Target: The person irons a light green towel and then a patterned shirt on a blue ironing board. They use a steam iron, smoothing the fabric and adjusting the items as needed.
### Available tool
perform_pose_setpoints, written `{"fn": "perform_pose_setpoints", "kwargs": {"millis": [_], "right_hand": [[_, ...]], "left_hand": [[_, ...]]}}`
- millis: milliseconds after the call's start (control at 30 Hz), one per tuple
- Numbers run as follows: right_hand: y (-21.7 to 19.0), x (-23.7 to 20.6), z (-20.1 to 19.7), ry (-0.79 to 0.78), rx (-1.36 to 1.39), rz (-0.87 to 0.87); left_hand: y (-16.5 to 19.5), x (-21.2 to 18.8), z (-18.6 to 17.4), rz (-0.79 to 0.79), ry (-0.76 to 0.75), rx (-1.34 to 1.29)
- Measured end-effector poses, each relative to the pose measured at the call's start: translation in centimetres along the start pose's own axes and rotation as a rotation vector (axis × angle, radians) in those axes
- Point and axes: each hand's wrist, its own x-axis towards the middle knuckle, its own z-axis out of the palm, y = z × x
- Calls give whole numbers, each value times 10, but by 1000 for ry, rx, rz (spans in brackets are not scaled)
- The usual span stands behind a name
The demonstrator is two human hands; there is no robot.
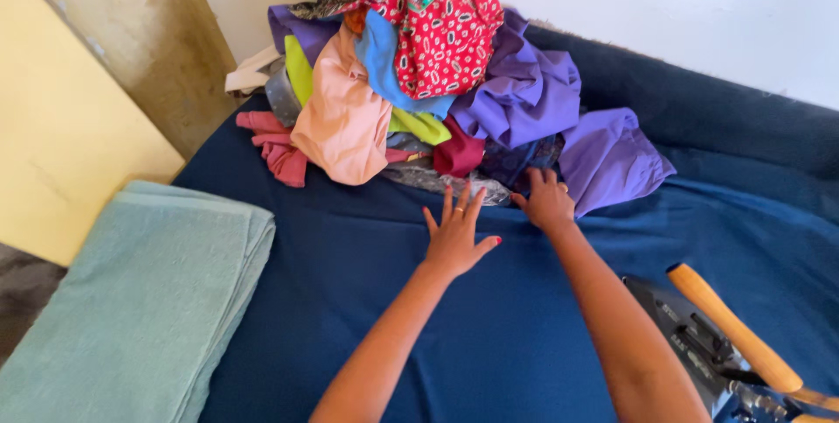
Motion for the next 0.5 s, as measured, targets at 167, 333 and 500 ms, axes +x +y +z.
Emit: {"fn": "perform_pose_setpoints", "kwargs": {"millis": [167, 333, 500], "right_hand": [[5, 47, -10, -230, -196, -9], [26, 104, -91, -337, 367, 56], [-7, 136, -198, 159, 437, -192]], "left_hand": [[-6, 10, 41, 52, 132, 150], [-9, 4, 47, -16, 72, 56], [-9, -7, 48, 30, 185, -18]]}}
